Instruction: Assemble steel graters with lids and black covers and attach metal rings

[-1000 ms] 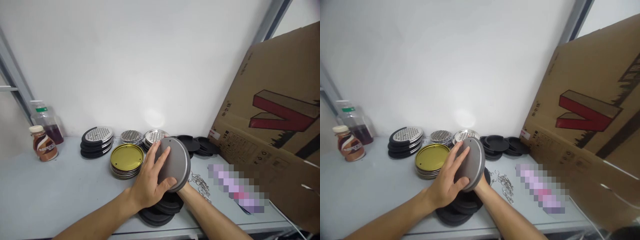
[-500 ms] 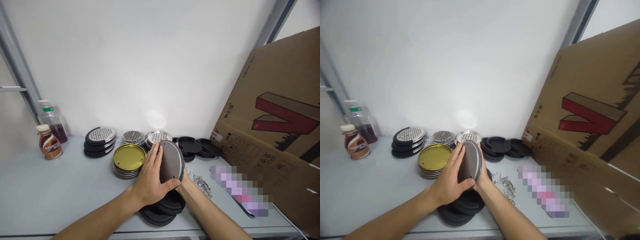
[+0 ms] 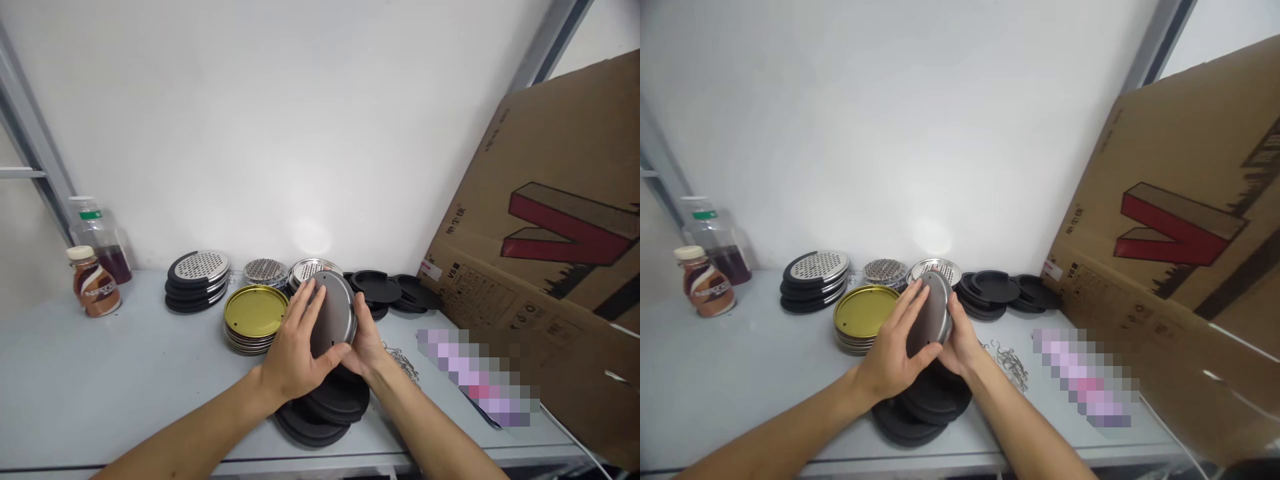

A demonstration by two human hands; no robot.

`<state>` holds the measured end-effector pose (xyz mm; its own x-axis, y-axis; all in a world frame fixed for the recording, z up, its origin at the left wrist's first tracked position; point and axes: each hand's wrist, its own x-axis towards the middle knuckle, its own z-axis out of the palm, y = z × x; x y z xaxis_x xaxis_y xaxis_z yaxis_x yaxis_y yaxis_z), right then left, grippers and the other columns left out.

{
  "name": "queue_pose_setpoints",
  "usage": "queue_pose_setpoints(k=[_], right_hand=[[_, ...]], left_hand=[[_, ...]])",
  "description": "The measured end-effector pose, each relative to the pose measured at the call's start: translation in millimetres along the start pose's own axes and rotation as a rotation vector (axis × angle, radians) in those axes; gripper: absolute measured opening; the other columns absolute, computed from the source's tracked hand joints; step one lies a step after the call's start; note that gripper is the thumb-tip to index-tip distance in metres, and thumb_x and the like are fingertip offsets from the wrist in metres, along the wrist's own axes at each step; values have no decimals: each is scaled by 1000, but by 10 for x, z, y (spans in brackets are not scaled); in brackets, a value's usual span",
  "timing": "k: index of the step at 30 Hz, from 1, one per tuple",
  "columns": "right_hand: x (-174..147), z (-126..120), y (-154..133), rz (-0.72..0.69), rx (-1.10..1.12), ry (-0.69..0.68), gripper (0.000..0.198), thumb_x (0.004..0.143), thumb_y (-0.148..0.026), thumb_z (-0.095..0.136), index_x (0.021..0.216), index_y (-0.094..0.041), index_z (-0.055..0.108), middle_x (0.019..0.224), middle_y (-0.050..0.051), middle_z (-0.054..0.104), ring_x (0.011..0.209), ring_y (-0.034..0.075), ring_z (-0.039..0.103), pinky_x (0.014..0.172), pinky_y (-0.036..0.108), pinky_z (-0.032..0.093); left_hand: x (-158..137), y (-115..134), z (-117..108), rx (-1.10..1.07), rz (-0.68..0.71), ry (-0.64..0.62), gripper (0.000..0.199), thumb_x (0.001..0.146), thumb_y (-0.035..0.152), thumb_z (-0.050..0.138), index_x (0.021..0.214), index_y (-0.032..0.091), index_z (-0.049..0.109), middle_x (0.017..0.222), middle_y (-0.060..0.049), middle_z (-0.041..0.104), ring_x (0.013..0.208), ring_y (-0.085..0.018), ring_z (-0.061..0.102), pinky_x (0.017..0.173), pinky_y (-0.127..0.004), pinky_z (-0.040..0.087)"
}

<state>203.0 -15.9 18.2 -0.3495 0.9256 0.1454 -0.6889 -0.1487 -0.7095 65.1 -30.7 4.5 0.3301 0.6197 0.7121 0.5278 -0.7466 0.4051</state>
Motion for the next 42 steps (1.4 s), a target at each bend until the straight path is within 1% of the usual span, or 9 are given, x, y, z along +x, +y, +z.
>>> queue_pose_setpoints(k=[3,6,11,14,19,29,36,39,42], right_hand=[[2,-18,3,-47,9,-17,44,70,-53,76,102,-24,72,99,3,75,110,27,63,102,42,45],[10,-21,19,-63,25,-10,41,72,-50,75,104,-24,72,97,3,75,110,26,63,103,42,45],[22,-44,-21,-27,24,-3,47,70,-57,74,100,-21,73,97,5,75,112,28,62,104,43,44],[29,-55,-53,0,24,-28,49,70,-59,73,99,-20,74,97,6,75,111,29,62,104,45,44],[36,-38,-24,-77,20,0,37,79,-49,68,104,-22,72,101,5,74,110,28,63,103,45,44],[30,11,-20,-134,-12,39,35,78,-51,69,100,-24,72,102,3,74,114,28,60,105,44,43],[46,32,-11,-155,-32,77,39,76,-53,71,100,-22,72,101,4,73,113,29,60,105,45,43],[49,28,-12,-188,-54,72,41,78,-52,70,109,-25,69,108,4,72,114,28,60,105,44,42],[47,19,-29,-252,-120,25,60,75,-50,74,129,-34,55,124,2,64,118,26,57,105,43,42]], left_hand=[[11,-7,-7,-4,27,21,75,86,43,60,148,13,32,157,-16,25,146,-32,21,118,-50,25],[29,-30,-12,-23,24,32,70,86,40,59,146,12,37,155,-17,31,144,-33,27,117,-49,28],[76,-10,-23,-34,9,55,68,84,37,61,143,9,43,151,-19,37,142,-32,32,116,-48,31],[96,14,-42,-38,3,71,68,81,37,63,142,11,45,151,-17,39,141,-32,34,115,-49,32],[106,4,-64,-85,-25,89,65,79,37,64,138,14,50,147,-16,44,137,-32,40,113,-49,36],[138,-22,-52,-157,-8,151,57,78,33,65,132,14,56,141,-14,52,132,-31,48,111,-46,39],[142,-45,-24,-228,-44,176,54,76,31,67,128,17,60,140,-11,54,129,-29,50,110,-44,40],[148,-77,-66,-282,-47,136,53,78,32,66,129,19,59,142,-10,52,131,-28,48,110,-44,38],[146,-116,-151,-343,-10,29,57,81,32,65,136,22,53,148,-9,44,137,-29,40,114,-45,32]])
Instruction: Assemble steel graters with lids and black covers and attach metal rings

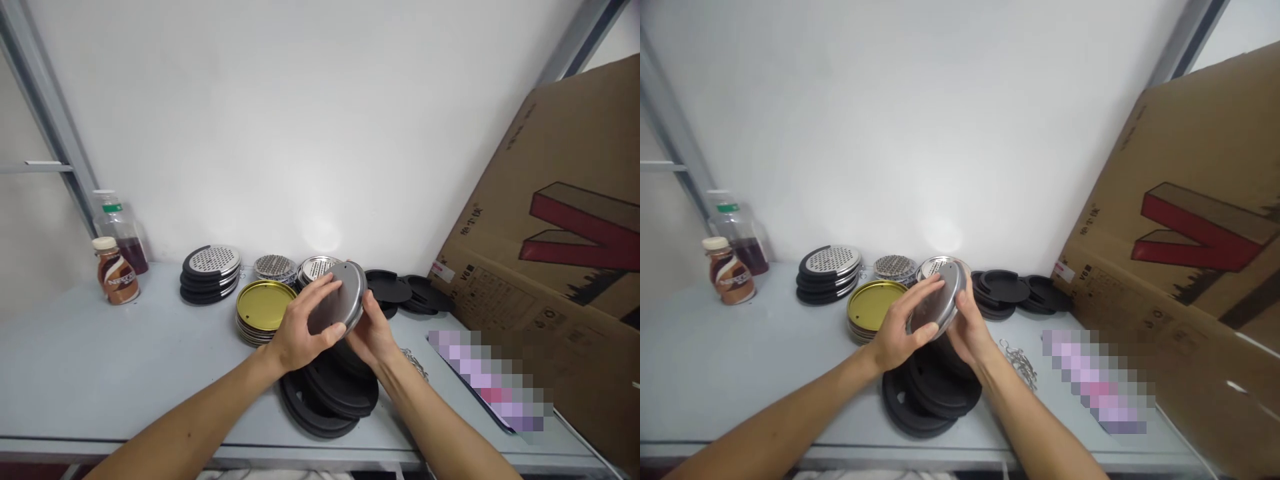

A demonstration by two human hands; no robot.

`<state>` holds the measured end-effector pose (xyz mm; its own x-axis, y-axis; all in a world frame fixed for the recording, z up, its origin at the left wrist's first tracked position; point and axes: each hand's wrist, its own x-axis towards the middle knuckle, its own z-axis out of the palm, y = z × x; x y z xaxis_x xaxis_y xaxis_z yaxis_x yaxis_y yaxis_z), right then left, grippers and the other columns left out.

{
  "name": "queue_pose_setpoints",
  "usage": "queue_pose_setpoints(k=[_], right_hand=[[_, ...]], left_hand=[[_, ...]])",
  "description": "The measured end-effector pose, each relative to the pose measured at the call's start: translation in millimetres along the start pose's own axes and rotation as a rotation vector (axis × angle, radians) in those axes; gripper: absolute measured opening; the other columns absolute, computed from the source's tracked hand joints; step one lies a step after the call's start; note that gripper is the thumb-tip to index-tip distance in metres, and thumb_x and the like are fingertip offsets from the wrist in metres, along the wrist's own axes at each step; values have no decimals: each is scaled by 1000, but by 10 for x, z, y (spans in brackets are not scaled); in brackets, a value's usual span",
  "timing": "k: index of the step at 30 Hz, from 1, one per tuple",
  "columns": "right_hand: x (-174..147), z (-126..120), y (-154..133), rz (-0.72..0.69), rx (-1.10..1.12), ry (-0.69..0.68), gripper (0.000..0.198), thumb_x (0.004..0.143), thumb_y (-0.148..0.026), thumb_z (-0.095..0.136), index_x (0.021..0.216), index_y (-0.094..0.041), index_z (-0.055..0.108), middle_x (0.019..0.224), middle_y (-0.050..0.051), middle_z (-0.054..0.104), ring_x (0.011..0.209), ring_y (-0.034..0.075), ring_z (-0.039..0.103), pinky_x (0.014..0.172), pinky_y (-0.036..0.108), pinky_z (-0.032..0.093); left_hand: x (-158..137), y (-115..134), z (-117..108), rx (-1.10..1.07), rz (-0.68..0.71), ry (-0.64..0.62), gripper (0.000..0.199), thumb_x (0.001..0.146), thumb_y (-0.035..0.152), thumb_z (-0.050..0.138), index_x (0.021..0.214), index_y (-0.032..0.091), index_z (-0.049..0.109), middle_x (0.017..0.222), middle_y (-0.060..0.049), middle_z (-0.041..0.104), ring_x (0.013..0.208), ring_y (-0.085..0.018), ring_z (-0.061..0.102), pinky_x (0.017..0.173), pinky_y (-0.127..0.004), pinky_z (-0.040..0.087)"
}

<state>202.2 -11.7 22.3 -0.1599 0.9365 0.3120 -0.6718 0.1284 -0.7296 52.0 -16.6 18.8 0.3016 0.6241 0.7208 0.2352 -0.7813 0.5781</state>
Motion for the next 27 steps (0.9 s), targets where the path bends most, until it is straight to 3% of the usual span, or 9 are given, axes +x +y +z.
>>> queue_pose_setpoints(k=[3,6,9,13,18,27], right_hand=[[2,-12,-25,-89,-128,-55,91,62,-46,86,141,-39,39,137,2,55,123,26,53,104,42,43],[-4,-15,-39,-154,-272,-116,105,52,-44,91,142,-35,38,144,6,46,128,28,48,103,40,43],[-20,-12,-40,-161,-356,-176,106,52,-44,90,143,-35,37,148,7,40,134,29,41,105,42,42],[-45,-7,-46,-196,-453,-197,108,48,-37,93,141,-34,40,148,7,39,139,31,32,110,48,34],[-66,-9,-79,-209,-567,-226,113,40,-37,95,140,-33,43,151,9,33,141,34,27,111,51,31],[-68,-20,-103,-285,-679,-312,109,48,-38,92,143,-34,39,153,8,26,140,33,26,109,50,34]], left_hand=[[-11,-1,-76,-84,-33,-76,57,86,39,62,139,24,50,152,-8,39,141,-30,34,117,-46,27],[-21,-9,-106,-286,-160,-78,55,93,47,51,143,24,45,151,-9,40,141,-30,34,114,-47,32],[-15,-27,-115,-471,-271,-118,58,94,49,50,145,24,39,151,-11,39,140,-31,34,110,-46,38],[9,-56,-137,-600,-311,-173,64,90,47,59,146,26,37,154,-10,36,141,-30,34,114,-44,34],[15,-92,-174,-658,-348,-206,71,85,43,66,147,28,35,154,-10,35,140,-34,34,110,-47,39],[35,-25,-188,-701,-378,-187,79,81,40,70,149,31,32,152,-10,37,137,-37,37,105,-48,43]])
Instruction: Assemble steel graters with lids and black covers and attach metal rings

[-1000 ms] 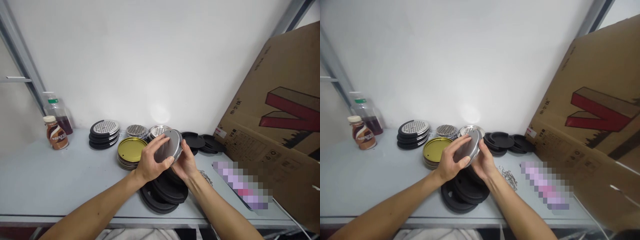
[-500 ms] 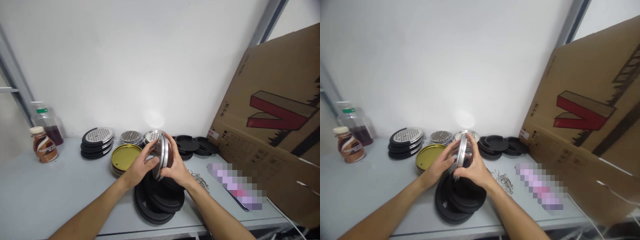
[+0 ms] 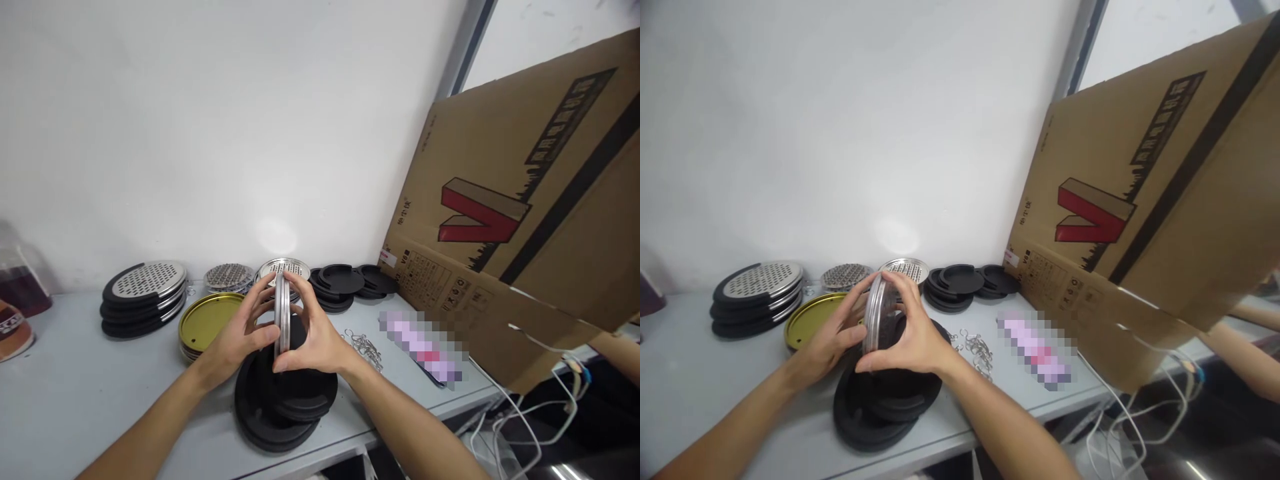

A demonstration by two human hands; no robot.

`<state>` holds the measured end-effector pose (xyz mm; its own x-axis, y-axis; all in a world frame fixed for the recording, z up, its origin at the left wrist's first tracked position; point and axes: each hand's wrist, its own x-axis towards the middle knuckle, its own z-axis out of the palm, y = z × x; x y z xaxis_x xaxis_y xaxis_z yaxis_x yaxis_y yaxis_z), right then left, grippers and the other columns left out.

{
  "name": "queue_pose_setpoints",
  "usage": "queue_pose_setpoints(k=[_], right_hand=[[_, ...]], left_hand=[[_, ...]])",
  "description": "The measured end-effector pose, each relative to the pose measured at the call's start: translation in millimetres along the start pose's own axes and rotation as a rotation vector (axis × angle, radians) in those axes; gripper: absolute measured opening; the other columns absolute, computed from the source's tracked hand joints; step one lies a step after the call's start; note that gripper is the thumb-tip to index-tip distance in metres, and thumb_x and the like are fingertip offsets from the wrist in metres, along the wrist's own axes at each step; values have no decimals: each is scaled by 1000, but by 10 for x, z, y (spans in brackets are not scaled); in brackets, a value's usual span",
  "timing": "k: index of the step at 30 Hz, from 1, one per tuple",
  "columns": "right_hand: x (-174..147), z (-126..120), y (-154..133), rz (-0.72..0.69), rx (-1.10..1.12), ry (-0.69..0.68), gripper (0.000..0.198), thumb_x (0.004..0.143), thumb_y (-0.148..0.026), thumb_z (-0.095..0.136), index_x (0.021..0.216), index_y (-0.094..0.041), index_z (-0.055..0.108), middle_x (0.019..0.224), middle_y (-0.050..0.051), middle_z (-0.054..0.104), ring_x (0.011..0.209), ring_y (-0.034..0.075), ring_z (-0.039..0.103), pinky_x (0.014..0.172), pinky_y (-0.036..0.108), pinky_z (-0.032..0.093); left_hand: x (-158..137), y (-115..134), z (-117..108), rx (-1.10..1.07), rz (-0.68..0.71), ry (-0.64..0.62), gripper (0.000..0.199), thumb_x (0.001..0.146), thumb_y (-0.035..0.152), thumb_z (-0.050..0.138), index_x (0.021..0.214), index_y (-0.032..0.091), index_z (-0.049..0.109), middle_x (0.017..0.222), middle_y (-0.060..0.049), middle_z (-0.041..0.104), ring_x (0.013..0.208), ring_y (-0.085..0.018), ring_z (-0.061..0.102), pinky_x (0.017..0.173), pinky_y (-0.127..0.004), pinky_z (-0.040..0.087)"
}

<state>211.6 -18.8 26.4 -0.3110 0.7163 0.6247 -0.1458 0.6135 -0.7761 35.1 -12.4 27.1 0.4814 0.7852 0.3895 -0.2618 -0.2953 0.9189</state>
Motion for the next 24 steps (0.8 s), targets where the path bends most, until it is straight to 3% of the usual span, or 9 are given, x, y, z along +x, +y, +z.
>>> queue_pose_setpoints(k=[5,10,15,20,24], right_hand=[[5,4,-10,23,22,-4,107,47,-35,93,141,-35,42,153,7,27,140,34,27,110,51,32],[18,-38,-26,76,117,42,105,44,-39,93,137,-34,46,151,6,32,140,33,27,110,49,33],[82,-125,31,174,394,196,96,55,-38,90,139,-35,43,147,6,40,136,29,37,107,45,38],[210,-279,165,353,802,320,49,77,-55,68,113,-23,61,117,8,66,117,30,57,98,47,47],[270,-486,234,479,940,398,54,83,-64,50,107,-17,62,104,14,70,109,35,61,88,56,51]], left_hand=[[14,-16,10,-7,1,18,80,80,39,69,150,30,30,152,-10,38,134,-36,41,106,-48,41],[22,-39,-43,-100,10,71,76,80,39,67,148,28,35,145,-8,48,130,-33,48,104,-44,43],[96,27,-122,-452,-132,299,53,87,42,54,136,21,51,121,-8,67,109,-30,64,90,-43,54],[220,70,-296,-733,-309,518,42,90,48,50,111,15,64,107,-13,71,96,-33,68,81,-51,56],[289,20,-514,-793,-301,597,33,90,41,52,106,15,64,102,-13,71,91,-31,70,77,-52,58]])
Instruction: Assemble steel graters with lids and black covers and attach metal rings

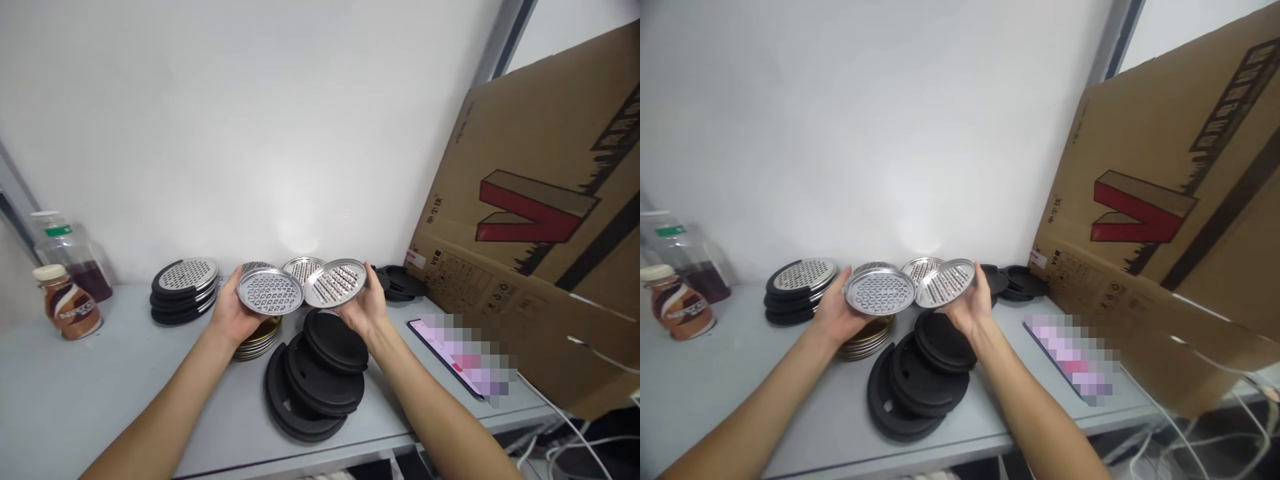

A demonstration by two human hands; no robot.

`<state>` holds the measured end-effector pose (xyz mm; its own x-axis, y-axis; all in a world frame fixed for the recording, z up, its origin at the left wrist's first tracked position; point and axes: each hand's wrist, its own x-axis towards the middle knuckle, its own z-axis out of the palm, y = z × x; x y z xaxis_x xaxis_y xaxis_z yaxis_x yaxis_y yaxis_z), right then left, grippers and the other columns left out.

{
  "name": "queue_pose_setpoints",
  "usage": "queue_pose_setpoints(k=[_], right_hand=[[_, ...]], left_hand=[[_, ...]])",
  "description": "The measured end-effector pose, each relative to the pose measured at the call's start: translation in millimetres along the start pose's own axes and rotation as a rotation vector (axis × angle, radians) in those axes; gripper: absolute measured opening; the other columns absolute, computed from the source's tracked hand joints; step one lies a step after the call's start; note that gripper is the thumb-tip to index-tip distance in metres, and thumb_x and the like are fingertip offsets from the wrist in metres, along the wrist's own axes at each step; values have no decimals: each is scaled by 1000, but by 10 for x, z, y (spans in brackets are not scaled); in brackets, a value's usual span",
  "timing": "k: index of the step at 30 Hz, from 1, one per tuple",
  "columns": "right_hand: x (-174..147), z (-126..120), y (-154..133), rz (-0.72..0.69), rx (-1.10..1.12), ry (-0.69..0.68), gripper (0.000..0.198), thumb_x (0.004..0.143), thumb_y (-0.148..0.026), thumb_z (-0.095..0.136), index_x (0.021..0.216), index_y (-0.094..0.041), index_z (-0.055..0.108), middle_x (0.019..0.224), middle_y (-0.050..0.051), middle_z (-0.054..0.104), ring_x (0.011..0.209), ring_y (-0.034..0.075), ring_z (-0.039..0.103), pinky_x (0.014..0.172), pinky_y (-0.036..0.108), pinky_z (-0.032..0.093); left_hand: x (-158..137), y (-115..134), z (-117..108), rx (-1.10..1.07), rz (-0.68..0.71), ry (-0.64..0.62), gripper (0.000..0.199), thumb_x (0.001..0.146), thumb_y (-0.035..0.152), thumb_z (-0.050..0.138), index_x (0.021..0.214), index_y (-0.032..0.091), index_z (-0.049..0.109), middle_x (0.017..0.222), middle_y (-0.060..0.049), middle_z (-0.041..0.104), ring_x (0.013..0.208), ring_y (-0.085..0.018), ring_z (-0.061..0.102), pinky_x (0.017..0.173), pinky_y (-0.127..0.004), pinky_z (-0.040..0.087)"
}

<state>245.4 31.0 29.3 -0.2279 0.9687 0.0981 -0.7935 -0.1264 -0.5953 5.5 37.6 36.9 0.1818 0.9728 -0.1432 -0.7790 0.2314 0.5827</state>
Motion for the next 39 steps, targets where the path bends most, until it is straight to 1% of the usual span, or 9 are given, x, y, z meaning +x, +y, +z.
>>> queue_pose_setpoints(k=[3,6,12,16,20,27,33,37,39], right_hand=[[95,-91,-132,-43,-68,100,54,83,-63,49,109,-17,60,100,15,70,104,36,63,83,60,53],[296,-147,-215,-233,-400,237,38,83,-52,56,103,-20,59,95,11,70,93,31,67,76,52,58],[901,-196,-97,-410,-848,462,47,68,-26,72,112,-19,58,93,8,67,78,24,67,69,42,59],[1056,-270,-48,-507,-1126,522,44,57,-19,79,100,-15,67,94,12,67,95,30,64,93,51,49],[889,-369,-110,-647,-1328,502,47,64,-24,75,110,-13,68,111,17,64,107,32,59,103,53,39],[420,-506,-36,-772,-1475,376,32,78,-32,65,104,-15,70,100,13,68,90,26,65,83,42,55],[307,-395,58,-795,-1517,268,24,82,-28,62,102,-19,71,98,8,70,86,19,67,78,31,58],[282,-354,2,-813,-1509,268,24,83,-28,62,101,-18,72,96,8,71,85,20,68,77,30,58],[273,-361,-39,-814,-1492,279,24,82,-30,62,99,-17,73,95,9,72,84,21,69,76,31,58]], left_hand=[[105,118,-105,70,116,166,15,86,18,53,96,13,64,88,-9,71,78,-23,70,69,-41,61],[149,272,-205,139,284,276,20,78,4,57,94,14,64,77,-3,69,64,-13,67,60,-23,58],[75,394,-287,506,475,220,53,67,11,75,117,23,63,93,-3,70,70,-12,66,59,-20,55],[43,414,-327,972,450,133,64,69,23,76,130,26,58,114,-6,68,95,-19,67,80,-28,55],[37,579,-434,1379,346,181,58,70,32,71,126,22,62,127,-9,64,113,-27,61,95,-36,48],[41,727,-547,1920,335,147,55,68,41,63,117,16,68,124,-11,66,118,-34,58,103,-41,42],[178,536,-640,2028,368,-9,52,75,44,52,117,15,66,122,-12,66,120,-34,56,104,-42,43],[106,418,-538,2110,557,48,63,85,50,44,135,13,54,145,-17,46,136,-37,38,111,-50,32],[15,370,-418,2142,537,-89,64,83,59,49,135,21,55,148,-13,43,137,-37,37,111,-49,32]])
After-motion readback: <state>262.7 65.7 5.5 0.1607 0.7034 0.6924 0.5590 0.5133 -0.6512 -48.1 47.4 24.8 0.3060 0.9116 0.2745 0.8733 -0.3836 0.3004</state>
